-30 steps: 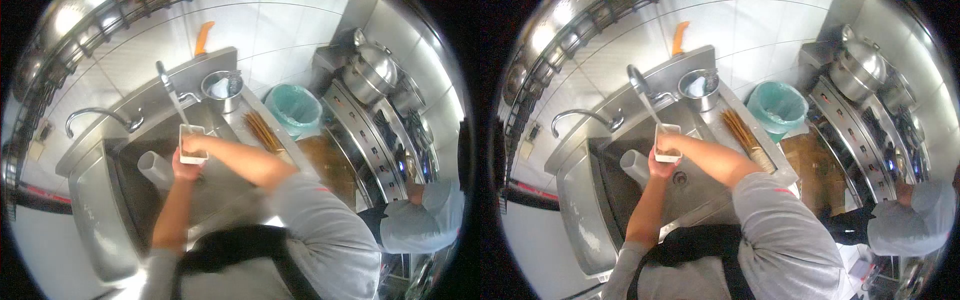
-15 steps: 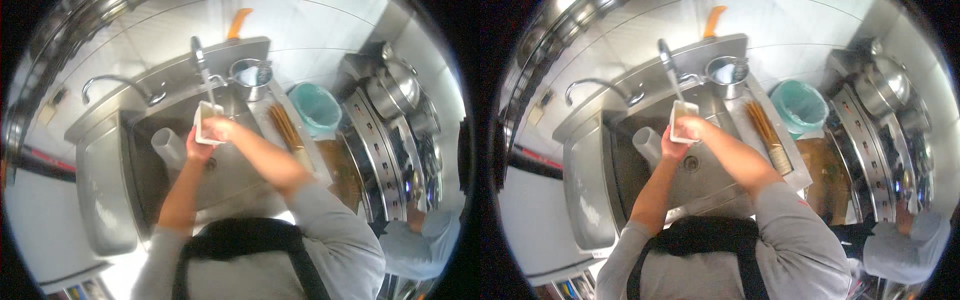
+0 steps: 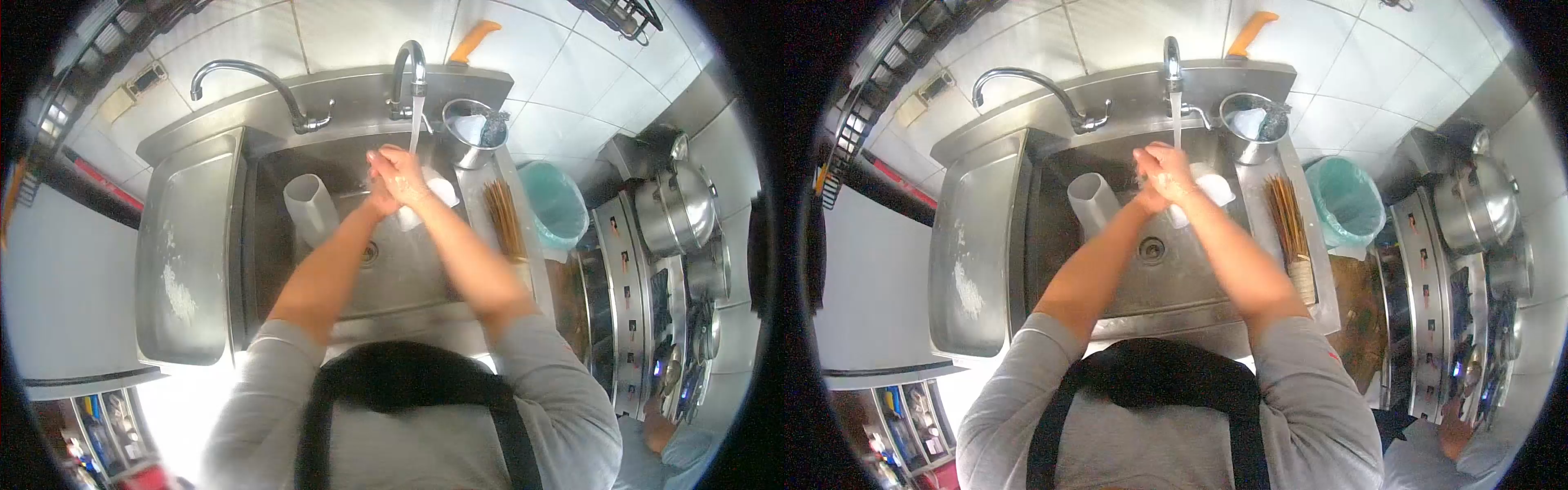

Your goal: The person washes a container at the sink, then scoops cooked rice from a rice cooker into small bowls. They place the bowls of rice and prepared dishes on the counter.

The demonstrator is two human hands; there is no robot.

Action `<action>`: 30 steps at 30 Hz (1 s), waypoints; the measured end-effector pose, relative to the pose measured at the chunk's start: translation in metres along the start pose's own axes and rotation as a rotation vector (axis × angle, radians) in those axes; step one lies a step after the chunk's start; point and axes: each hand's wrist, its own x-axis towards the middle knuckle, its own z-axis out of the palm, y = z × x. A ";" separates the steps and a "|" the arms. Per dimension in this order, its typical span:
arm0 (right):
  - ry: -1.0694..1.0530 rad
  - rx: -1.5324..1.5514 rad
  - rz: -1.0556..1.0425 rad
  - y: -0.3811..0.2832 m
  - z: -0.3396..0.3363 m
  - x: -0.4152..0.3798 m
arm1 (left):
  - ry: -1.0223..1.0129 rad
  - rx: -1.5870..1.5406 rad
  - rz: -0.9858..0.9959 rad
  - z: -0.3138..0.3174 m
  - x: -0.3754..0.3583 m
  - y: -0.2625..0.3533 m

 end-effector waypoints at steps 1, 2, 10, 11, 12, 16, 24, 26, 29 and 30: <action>-0.053 -0.233 -0.196 -0.006 -0.010 -0.001 | -0.013 0.197 0.082 -0.004 0.000 0.005; -0.174 -0.287 0.058 -0.014 -0.022 -0.003 | -0.021 0.123 0.042 -0.009 -0.004 0.008; -0.312 0.835 0.525 0.037 -0.052 -0.020 | 0.103 -1.236 -0.458 -0.045 -0.032 -0.005; -0.255 0.965 0.514 0.052 -0.045 -0.020 | 0.119 -1.290 -0.497 -0.034 -0.031 -0.021; 0.024 0.824 0.648 0.058 -0.031 -0.018 | 0.061 -1.346 -0.609 -0.027 -0.035 -0.012; 0.475 -0.726 -0.209 0.039 0.005 -0.043 | 0.171 -1.584 -0.657 0.007 -0.041 0.010; 0.376 1.037 0.865 0.054 0.009 -0.020 | -0.010 -1.623 -0.615 0.035 -0.051 0.005; 0.067 0.876 0.825 0.047 0.013 -0.037 | -0.012 -1.611 -0.577 0.027 -0.050 -0.006; -0.610 0.397 0.758 0.040 -0.011 -0.040 | -0.056 -1.615 -0.550 0.018 -0.049 -0.021; -0.681 0.024 0.557 0.025 -0.014 -0.030 | -0.052 -1.654 -0.527 0.027 -0.049 -0.025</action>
